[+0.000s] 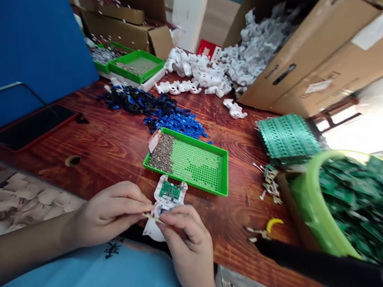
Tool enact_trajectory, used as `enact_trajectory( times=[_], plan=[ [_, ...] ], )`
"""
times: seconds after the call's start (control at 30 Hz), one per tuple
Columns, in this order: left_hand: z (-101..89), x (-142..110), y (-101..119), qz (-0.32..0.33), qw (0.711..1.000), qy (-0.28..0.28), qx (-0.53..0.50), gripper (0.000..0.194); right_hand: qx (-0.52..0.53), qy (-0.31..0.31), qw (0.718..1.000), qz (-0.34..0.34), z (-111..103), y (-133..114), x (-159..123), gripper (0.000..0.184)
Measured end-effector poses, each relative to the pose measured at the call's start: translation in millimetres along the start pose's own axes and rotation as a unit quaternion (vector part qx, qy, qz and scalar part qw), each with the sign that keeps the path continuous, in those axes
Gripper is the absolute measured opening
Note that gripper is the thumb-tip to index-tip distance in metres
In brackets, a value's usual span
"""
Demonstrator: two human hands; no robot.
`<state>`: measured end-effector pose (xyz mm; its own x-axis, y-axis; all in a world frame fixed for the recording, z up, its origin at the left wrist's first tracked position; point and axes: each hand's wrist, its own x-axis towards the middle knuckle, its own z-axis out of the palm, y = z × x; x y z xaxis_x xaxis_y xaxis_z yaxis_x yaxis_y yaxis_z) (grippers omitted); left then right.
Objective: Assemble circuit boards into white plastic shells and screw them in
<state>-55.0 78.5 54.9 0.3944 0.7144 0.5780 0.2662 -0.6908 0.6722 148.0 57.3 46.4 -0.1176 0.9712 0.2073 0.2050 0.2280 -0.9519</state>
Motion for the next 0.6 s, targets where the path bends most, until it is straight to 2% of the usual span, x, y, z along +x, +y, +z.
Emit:
enact_trajectory(
  times=[0.13, 0.33, 0.43, 0.53, 0.6],
  plan=[
    [-3.4, 5, -6, 0.008, 1.0, -0.002, -0.01, 0.015, -0.02, -0.043, 0.999, -0.006, -4, 5, 4, 0.018],
    [-2.5, 7, -10, 0.012, 1.0, -0.022, -0.004, 0.017, -0.027, -0.042, 0.999, -0.009, -4, 10, 8, 0.015],
    [-3.4, 11, -11, -0.003, 0.998, -0.057, 0.0, 0.018, -0.023, -0.024, 0.999, -0.019, -6, 14, 9, 0.015],
    [-24.8, 24, -31, -0.085, 0.992, -0.079, 0.044, 0.034, -0.058, 0.029, 0.997, -0.03, -13, 19, 7, 0.018],
    [-55.2, 38, -59, -0.191, 0.975, -0.027, 0.109, 0.027, -0.099, 0.067, 0.992, -0.032, -20, 23, 3, 0.019]
  ],
)
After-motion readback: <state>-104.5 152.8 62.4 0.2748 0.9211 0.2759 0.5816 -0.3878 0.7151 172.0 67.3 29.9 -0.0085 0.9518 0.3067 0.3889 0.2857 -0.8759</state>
